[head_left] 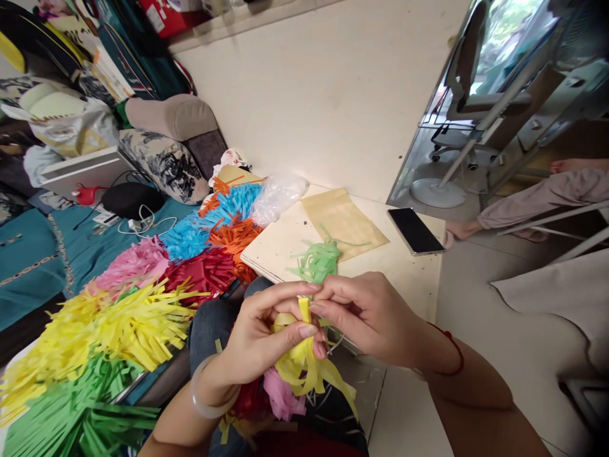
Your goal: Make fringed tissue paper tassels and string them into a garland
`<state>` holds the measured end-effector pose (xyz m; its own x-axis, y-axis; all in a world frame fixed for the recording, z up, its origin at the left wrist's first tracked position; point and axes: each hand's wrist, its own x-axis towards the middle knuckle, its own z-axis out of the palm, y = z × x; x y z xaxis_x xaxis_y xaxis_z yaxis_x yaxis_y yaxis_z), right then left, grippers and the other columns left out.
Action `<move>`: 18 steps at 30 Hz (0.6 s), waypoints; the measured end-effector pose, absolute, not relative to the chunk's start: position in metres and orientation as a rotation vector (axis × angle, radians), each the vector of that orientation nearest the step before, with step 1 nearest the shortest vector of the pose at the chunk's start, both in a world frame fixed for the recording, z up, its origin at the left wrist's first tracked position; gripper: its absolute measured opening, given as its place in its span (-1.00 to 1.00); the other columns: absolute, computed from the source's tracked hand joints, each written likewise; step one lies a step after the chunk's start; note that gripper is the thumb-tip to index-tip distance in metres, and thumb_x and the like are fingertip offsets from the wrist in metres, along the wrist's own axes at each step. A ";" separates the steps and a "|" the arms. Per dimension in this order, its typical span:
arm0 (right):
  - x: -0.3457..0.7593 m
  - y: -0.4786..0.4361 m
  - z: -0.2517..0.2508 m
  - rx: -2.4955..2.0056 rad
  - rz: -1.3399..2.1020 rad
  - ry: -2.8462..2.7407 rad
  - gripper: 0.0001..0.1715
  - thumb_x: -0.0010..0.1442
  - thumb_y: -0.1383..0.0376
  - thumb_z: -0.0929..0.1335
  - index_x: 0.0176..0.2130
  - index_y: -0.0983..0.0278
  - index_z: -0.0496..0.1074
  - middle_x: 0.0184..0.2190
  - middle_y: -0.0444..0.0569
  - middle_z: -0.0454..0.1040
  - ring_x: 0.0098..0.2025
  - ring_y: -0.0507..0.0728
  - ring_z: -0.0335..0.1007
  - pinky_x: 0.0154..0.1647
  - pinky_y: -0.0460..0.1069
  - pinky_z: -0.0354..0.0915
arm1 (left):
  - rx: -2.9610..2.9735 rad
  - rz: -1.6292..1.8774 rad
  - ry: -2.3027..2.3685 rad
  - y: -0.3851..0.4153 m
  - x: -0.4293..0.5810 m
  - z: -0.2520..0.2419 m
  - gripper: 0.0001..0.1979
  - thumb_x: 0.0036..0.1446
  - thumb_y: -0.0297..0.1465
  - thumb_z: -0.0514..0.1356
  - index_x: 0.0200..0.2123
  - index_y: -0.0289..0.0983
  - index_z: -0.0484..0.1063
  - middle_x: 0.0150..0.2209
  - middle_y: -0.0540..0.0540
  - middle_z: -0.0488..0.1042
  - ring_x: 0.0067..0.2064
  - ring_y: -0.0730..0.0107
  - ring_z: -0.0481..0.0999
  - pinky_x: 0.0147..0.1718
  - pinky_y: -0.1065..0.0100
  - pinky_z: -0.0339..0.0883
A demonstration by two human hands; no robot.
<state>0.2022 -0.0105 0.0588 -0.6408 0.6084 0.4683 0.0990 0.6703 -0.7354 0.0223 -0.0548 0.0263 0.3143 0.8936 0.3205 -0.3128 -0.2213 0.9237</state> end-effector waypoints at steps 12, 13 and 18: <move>0.202 -0.012 0.057 -0.623 0.911 -2.356 -0.90 0.31 0.30 0.28 -0.17 0.28 0.35 -0.61 -0.27 0.40 -0.60 -0.07 0.25 -0.54 -0.17 0.09 | 1.817 1.006 0.868 -0.051 0.011 0.045 -0.37 0.20 -0.53 0.17 0.26 -0.06 0.02 -0.40 0.02 0.55 -0.34 0.47 0.59 -0.29 0.53 0.40; 0.199 -0.011 0.055 -0.593 0.847 -2.347 -0.91 0.31 0.32 0.28 -0.21 0.29 0.37 -0.61 -0.25 0.40 -0.60 -0.08 0.26 -0.54 -0.17 0.10 | 1.881 0.980 0.902 -0.051 0.011 0.047 -0.36 0.21 -0.52 0.15 0.28 -0.07 -0.01 -0.39 0.01 0.55 -0.33 0.46 0.58 -0.30 0.53 0.39; 0.205 -0.009 0.058 -0.404 0.471 -2.108 -0.89 0.21 0.37 0.36 -0.32 0.24 0.51 -0.45 -0.10 0.46 -0.37 0.02 0.39 -0.32 -0.07 0.30 | 2.163 0.721 1.115 -0.051 0.002 0.048 -0.39 0.23 -0.52 0.04 0.28 -0.18 -0.13 -0.42 0.01 0.51 -0.44 0.47 0.49 -0.46 0.53 0.27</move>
<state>0.2050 -0.0086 0.0583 -0.5331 0.4531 0.7145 0.1062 0.8737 -0.4748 0.0023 -0.0512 0.0479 0.5009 0.8439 0.1921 0.5216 -0.4715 0.7111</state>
